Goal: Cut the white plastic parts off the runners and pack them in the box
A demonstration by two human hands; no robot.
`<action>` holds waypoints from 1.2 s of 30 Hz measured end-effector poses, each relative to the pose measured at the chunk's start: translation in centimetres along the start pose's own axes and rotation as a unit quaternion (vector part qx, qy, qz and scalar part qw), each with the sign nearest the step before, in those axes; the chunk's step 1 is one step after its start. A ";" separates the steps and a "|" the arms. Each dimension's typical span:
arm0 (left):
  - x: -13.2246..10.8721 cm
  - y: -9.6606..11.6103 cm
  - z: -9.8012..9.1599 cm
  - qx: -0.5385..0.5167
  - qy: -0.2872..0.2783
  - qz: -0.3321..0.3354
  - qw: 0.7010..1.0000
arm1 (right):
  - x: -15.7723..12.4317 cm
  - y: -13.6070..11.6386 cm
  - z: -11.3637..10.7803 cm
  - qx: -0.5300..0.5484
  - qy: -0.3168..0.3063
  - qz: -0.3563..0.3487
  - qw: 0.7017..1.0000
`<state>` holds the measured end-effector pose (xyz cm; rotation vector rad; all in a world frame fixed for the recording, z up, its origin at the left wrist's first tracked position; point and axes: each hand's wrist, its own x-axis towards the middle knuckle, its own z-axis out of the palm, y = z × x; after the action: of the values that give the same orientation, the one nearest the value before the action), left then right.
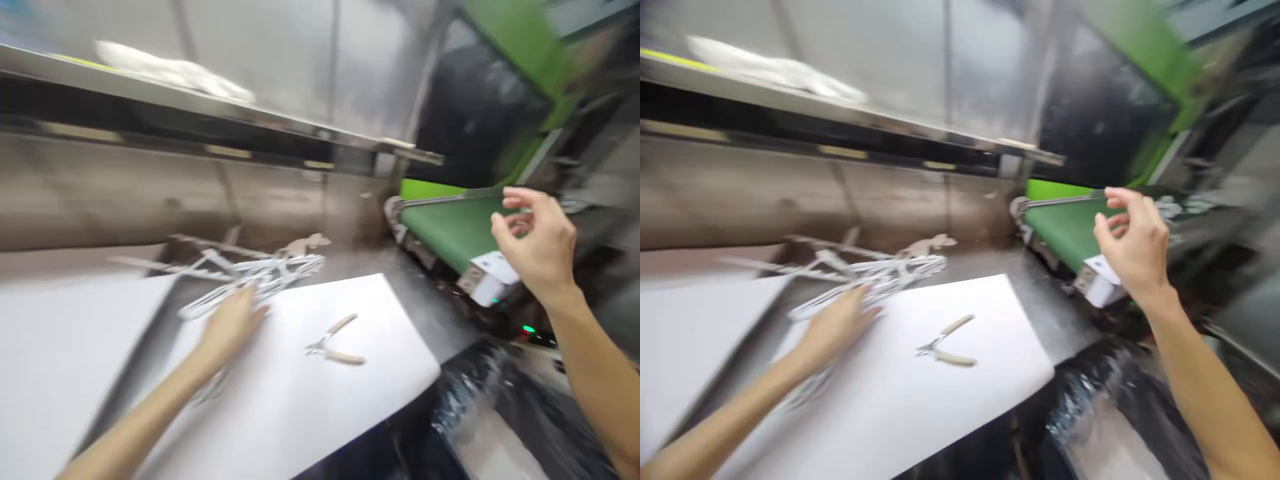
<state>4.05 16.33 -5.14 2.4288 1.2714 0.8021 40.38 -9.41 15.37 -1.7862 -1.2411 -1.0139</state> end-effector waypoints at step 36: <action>-7.5 -0.5 -2.5 -0.544 0.057 -0.128 0.827 | -16.9 -10.6 20.8 0.463 -0.355 0.441 0.682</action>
<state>-1.19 10.49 -5.92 1.2742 0.7679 1.1638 30.54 5.37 -7.30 -1.5439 -0.7831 0.8449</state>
